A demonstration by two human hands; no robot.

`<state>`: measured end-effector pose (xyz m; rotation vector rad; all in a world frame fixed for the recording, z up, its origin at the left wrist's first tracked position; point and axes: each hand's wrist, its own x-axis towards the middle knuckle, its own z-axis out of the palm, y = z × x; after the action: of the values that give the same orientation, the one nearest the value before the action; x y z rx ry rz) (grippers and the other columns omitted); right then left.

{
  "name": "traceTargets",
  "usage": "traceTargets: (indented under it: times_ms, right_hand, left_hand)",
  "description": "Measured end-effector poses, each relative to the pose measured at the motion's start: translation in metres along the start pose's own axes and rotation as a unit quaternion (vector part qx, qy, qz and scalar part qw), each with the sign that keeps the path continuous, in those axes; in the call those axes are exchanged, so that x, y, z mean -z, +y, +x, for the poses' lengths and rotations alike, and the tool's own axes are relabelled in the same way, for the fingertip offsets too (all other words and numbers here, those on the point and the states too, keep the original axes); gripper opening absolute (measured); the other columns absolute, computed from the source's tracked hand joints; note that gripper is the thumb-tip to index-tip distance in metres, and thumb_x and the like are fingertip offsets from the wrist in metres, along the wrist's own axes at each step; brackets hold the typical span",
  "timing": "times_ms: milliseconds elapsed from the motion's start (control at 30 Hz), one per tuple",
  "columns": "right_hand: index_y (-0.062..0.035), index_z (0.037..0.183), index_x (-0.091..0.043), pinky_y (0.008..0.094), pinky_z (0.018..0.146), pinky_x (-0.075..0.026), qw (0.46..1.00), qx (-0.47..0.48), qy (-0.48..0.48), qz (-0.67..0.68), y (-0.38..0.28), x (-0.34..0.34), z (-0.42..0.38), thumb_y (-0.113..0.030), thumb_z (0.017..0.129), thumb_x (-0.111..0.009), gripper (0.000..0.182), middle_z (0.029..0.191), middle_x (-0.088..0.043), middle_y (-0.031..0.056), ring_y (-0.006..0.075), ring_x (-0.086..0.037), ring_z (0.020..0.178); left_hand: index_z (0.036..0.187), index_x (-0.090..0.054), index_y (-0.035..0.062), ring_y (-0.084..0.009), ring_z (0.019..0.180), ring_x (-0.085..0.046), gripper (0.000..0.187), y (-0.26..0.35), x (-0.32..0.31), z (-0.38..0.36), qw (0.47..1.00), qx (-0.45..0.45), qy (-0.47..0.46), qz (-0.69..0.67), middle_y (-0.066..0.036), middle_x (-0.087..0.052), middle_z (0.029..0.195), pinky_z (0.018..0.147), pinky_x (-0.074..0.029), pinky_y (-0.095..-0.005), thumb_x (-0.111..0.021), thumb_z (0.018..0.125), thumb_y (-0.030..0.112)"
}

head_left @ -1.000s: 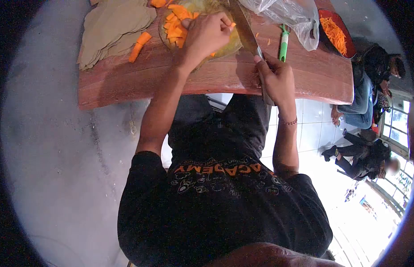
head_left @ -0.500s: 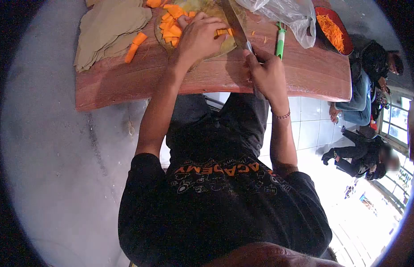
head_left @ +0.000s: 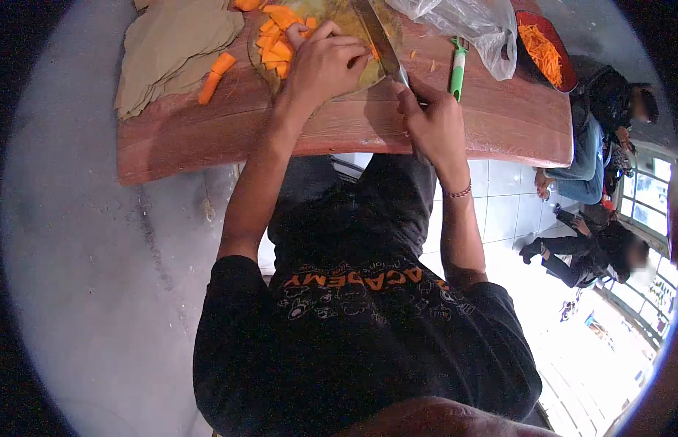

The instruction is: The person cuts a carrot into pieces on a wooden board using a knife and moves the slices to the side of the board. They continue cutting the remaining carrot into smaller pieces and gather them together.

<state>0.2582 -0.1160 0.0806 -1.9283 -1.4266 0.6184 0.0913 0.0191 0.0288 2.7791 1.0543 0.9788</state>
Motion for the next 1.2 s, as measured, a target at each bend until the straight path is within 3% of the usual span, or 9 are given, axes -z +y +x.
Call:
traceTargets:
  times_ms: [200, 333, 400, 633, 700, 733, 800, 900, 1200]
  right_hand:
    - [0.0007, 0.113, -0.071, 0.0416, 0.067, -0.053, 0.997, 0.016, 0.008, -0.075, -0.012, -0.001, 0.003, -0.03, 0.094, -0.066, 0.036, 0.081, -0.069, 0.0264, 0.0412, -0.071, 0.079]
    - [0.0014, 0.111, -0.071, 0.0426, 0.065, -0.052, 0.991, 0.098, 0.045, -0.076, -0.004, -0.013, 0.027, -0.029, 0.095, -0.065, 0.035, 0.079, -0.067, 0.0272, 0.043, -0.068, 0.077]
    - [0.0035, 0.09, -0.07, 0.0531, 0.065, -0.053, 0.993, 0.101, 0.031, -0.056, -0.009, -0.012, 0.035, -0.025, 0.095, -0.062, 0.03, 0.074, -0.065, 0.0292, 0.0483, -0.065, 0.074]
    - [0.003, 0.097, -0.07, 0.0542, 0.065, -0.053, 0.998, 0.051, 0.026, -0.025, -0.009, -0.005, 0.015, -0.024, 0.095, -0.061, 0.028, 0.073, -0.064, 0.0299, 0.0486, -0.065, 0.073]
    - [0.0013, 0.109, -0.072, 0.0412, 0.06, -0.05, 0.998, 0.033, 0.01, -0.051, -0.007, -0.006, 0.011, -0.032, 0.096, -0.064, 0.037, 0.067, -0.065, 0.0206, 0.0327, -0.068, 0.06]
    - [0.0013, 0.109, -0.072, 0.0412, 0.06, -0.05, 0.998, 0.033, 0.01, -0.051, -0.009, -0.006, 0.009, -0.032, 0.096, -0.064, 0.037, 0.067, -0.065, 0.0206, 0.0327, -0.068, 0.06]
    - [0.0013, 0.101, -0.07, 0.0557, 0.062, -0.052, 0.997, 0.037, 0.027, -0.055, -0.017, -0.007, 0.004, -0.025, 0.095, -0.061, 0.028, 0.073, -0.064, 0.0297, 0.0493, -0.065, 0.071]
    - [0.0009, 0.1, -0.07, 0.0553, 0.061, -0.053, 0.988, 0.101, 0.044, -0.106, -0.01, -0.017, 0.004, -0.026, 0.095, -0.061, 0.029, 0.072, -0.064, 0.0296, 0.0489, -0.065, 0.071]
    - [0.0023, 0.088, -0.069, 0.0524, 0.061, -0.054, 0.988, 0.11, 0.063, -0.089, -0.006, -0.02, 0.042, -0.027, 0.096, -0.061, 0.032, 0.072, -0.064, 0.0295, 0.0482, -0.066, 0.071]
  left_hand:
    - [0.087, -0.08, 0.0154, -0.015, 0.102, -0.062, 0.015, 0.002, 0.004, -0.001, 1.0, -0.025, -0.012, -0.002, 0.005, -0.076, 0.102, 0.097, -0.028, -0.0545, -0.073, 0.086, 0.029]
    - [0.084, -0.08, 0.0158, -0.0129, 0.096, -0.06, 0.013, -0.004, -0.008, -0.002, 0.998, -0.029, 0.018, -0.051, 0.009, -0.074, 0.095, 0.093, -0.028, -0.0554, -0.07, 0.086, 0.024]
    - [0.084, -0.08, 0.0155, -0.0133, 0.098, -0.06, 0.013, -0.004, -0.007, -0.002, 0.997, -0.024, 0.027, -0.065, 0.008, -0.074, 0.096, 0.093, -0.028, -0.0553, -0.07, 0.085, 0.024]
    - [0.082, -0.08, 0.015, -0.015, 0.1, -0.059, 0.014, 0.002, 0.0, -0.004, 0.998, -0.03, 0.035, -0.049, 0.007, -0.074, 0.098, 0.093, -0.029, -0.0552, -0.07, 0.084, 0.025]
    - [0.082, -0.08, 0.0151, -0.0157, 0.101, -0.059, 0.014, 0.002, -0.001, -0.004, 0.998, -0.031, 0.037, -0.046, 0.005, -0.074, 0.098, 0.092, -0.029, -0.0551, -0.071, 0.083, 0.025]
    - [0.082, -0.08, 0.0151, -0.0157, 0.101, -0.059, 0.014, 0.001, -0.001, -0.004, 0.998, -0.031, 0.037, -0.046, 0.005, -0.074, 0.098, 0.092, -0.029, -0.0551, -0.071, 0.083, 0.025]
    - [0.082, -0.08, 0.0143, -0.016, 0.102, -0.058, 0.014, 0.001, -0.002, -0.004, 0.998, -0.035, 0.037, -0.035, 0.004, -0.074, 0.097, 0.092, -0.028, -0.0548, -0.071, 0.084, 0.024]
    - [0.082, -0.08, 0.0135, -0.0158, 0.102, -0.058, 0.014, 0.002, 0.0, -0.005, 0.998, -0.038, 0.035, -0.046, 0.004, -0.074, 0.097, 0.092, -0.028, -0.0545, -0.071, 0.084, 0.024]
    - [0.087, -0.082, 0.0153, -0.0143, 0.102, -0.058, 0.015, 0.003, 0.001, -0.008, 0.998, -0.023, 0.028, -0.041, 0.006, -0.076, 0.101, 0.094, -0.028, -0.0546, -0.071, 0.085, 0.026]
